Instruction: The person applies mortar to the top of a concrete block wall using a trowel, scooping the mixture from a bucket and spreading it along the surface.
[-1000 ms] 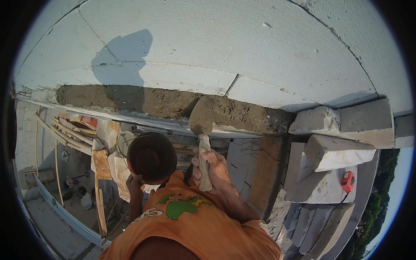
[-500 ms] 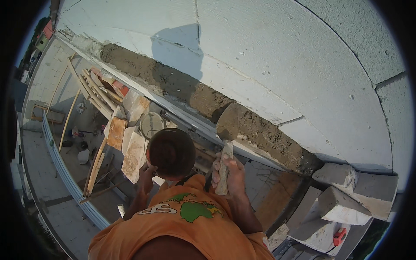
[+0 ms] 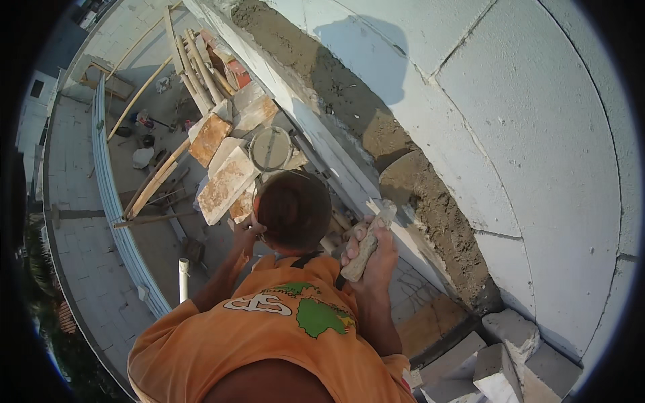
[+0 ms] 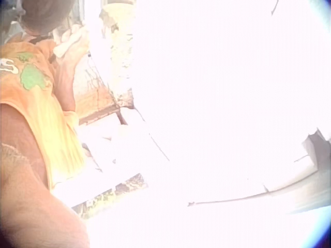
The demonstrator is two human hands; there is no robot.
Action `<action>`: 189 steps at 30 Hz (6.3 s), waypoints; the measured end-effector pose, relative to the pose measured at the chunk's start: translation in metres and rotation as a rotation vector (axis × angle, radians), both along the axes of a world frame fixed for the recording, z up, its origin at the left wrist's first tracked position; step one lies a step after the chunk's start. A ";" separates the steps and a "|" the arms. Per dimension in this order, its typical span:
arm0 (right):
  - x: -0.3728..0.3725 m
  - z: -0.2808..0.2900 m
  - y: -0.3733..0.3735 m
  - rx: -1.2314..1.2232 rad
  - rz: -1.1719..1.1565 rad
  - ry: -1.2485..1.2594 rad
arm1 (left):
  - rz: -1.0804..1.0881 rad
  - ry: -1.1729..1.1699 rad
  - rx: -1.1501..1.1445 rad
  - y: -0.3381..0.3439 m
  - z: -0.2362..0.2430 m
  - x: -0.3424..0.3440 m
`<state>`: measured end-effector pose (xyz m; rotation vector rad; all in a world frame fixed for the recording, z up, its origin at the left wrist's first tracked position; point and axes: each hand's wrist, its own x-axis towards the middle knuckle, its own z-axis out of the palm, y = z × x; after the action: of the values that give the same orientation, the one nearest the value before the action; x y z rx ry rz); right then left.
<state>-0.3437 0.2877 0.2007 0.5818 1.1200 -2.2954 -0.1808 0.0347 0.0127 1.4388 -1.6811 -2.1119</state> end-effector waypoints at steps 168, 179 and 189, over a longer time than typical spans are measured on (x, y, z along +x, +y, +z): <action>-0.020 -0.424 -0.182 0.973 1.269 0.779 | 1.075 -0.028 0.649 0.018 -0.233 0.134; 0.004 -0.557 -0.234 0.839 1.424 0.720 | 1.201 -0.010 0.517 -0.011 -0.306 0.160; 0.000 -0.602 -0.252 0.885 1.512 0.485 | 1.375 0.073 0.383 -0.067 -0.383 0.190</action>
<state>-0.3433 0.0352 -0.4012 -0.5170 1.8367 -0.5635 0.0088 -0.0326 -0.3701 1.7325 0.0102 -1.5340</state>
